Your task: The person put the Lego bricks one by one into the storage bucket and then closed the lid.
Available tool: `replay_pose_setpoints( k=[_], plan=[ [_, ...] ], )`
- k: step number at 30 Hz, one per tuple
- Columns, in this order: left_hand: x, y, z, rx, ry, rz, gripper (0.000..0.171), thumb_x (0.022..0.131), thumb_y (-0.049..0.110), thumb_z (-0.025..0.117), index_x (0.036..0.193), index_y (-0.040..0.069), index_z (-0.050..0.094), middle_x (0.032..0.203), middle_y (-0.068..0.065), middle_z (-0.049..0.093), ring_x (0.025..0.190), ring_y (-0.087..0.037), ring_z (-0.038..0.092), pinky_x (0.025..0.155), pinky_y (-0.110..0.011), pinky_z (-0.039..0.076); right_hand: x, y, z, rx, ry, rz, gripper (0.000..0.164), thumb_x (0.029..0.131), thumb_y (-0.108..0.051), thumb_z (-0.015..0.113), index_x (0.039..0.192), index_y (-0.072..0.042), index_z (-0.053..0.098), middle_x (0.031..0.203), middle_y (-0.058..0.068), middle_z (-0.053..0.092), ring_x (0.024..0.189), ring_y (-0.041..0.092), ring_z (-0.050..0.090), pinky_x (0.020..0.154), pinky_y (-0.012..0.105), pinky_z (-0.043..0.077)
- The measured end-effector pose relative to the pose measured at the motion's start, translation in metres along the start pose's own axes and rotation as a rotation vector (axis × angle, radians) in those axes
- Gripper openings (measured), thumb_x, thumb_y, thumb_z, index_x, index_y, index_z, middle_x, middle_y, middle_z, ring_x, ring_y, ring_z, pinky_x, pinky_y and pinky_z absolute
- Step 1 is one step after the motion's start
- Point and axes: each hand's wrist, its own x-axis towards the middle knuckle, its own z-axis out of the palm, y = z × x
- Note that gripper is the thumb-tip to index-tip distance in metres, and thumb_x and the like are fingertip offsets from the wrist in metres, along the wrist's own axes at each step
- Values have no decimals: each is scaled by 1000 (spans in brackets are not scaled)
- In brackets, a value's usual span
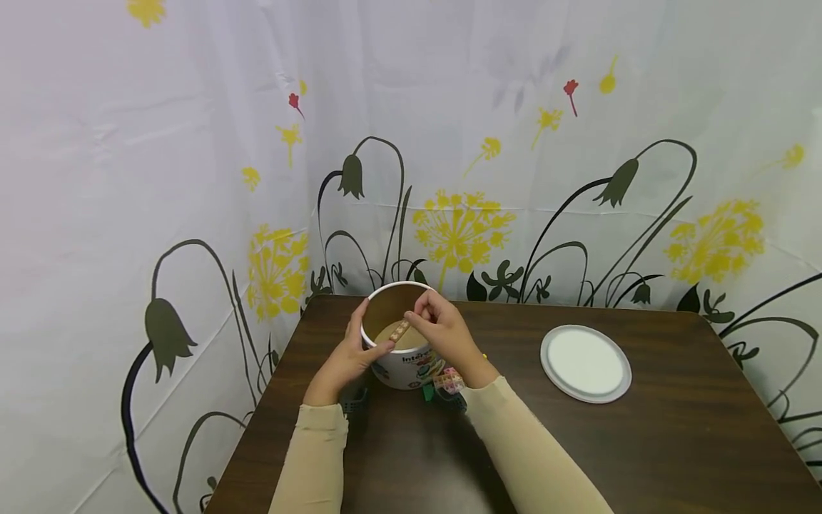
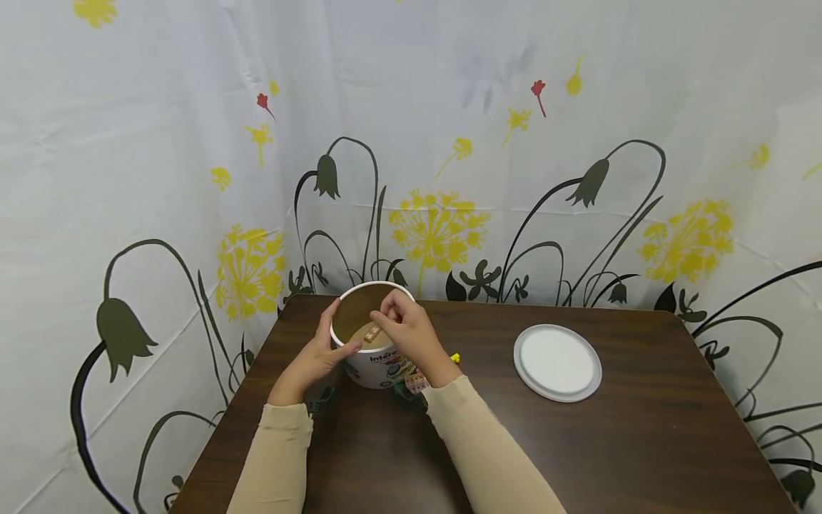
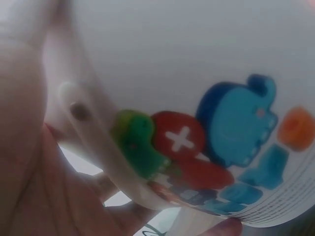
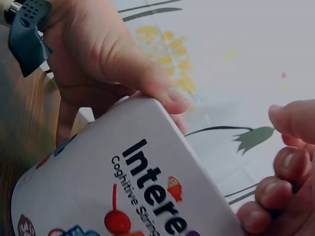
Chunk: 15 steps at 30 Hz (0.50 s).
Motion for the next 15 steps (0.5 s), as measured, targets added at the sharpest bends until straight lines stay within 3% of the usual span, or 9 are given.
replay_pose_setpoints(
  k=[6,15],
  plan=[
    [1,-1,2,15,14,31,112,95,47,82,175,32,4,180,-16,11,161,-47,28,128,-70,28,-21,-5,-17,-8,-43,54,16,105,-22,75,99,-17,61,73,2,46,64,14,43,61,26,39],
    [1,1,2,8,47,53,110,94,36,83,174,33,8,177,-19,17,158,-47,30,128,-69,28,-53,-1,-55,-186,-134,211,8,106,-27,72,106,-20,68,84,3,58,75,18,54,65,27,47]
  ],
)
